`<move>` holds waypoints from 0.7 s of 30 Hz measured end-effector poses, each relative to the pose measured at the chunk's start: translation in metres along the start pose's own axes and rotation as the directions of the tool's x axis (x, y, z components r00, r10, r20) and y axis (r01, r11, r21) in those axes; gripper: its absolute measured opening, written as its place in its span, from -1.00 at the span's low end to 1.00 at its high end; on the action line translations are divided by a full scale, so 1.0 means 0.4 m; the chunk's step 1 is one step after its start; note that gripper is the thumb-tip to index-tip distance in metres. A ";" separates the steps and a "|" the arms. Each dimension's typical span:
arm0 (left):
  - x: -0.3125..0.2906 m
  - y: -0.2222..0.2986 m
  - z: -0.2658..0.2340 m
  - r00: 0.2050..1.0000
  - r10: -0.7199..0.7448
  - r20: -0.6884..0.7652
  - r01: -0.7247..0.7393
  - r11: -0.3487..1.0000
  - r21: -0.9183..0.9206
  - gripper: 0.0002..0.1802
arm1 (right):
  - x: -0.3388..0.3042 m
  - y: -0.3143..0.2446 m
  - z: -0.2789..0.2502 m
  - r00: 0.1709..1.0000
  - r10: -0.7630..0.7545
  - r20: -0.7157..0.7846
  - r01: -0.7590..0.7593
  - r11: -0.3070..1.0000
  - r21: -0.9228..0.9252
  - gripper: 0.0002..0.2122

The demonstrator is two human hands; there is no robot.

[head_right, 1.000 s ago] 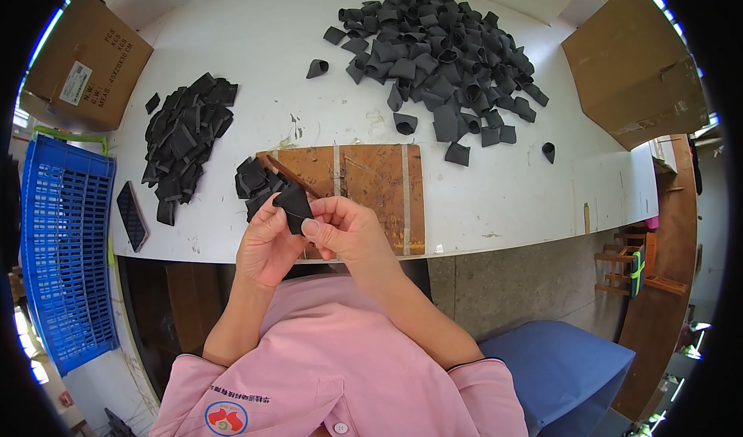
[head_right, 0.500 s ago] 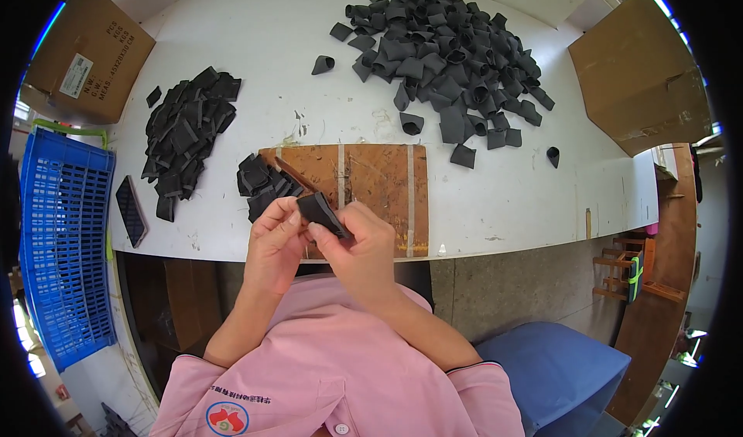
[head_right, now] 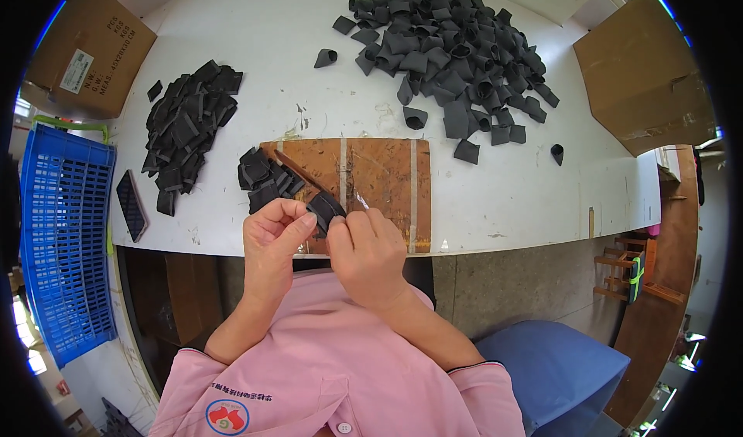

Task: Inspecting and processing small black plastic components at a workbench using a small manual tool.

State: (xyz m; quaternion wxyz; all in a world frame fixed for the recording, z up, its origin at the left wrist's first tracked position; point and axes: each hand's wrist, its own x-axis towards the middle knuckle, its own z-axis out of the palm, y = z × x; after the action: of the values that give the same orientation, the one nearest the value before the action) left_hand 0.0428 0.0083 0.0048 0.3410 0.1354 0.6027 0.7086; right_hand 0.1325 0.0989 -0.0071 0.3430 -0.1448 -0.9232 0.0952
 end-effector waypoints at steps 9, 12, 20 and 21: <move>-0.002 -0.008 -0.017 0.995 0.032 0.095 -0.042 0.994 0.100 -0.96 | 0.027 0.004 -0.047 0.898 0.270 0.347 -0.435 0.651 0.622 -0.80; -0.001 -0.018 -0.012 0.963 0.223 0.148 -0.261 0.906 0.332 -0.95 | 0.022 0.010 -0.031 0.941 0.273 0.201 -0.339 0.743 0.578 -0.83; 0.010 -0.037 0.035 0.932 0.280 -0.231 -0.227 0.947 0.229 -0.93 | 0.045 -0.006 0.017 0.985 0.160 -0.070 -0.145 0.973 0.180 -0.90; 0.014 0.011 0.039 0.983 0.006 -0.186 -0.019 0.998 -0.068 -0.89 | 0.045 -0.001 0.017 0.984 0.162 -0.073 -0.147 0.973 0.175 -0.90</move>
State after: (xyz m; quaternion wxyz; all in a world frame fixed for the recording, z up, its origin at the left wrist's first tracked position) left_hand 0.0467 0.0235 0.0115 0.2836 0.0607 0.6059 0.7408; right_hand 0.1151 0.1040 -0.0010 0.3854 -0.1907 -0.8819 0.1933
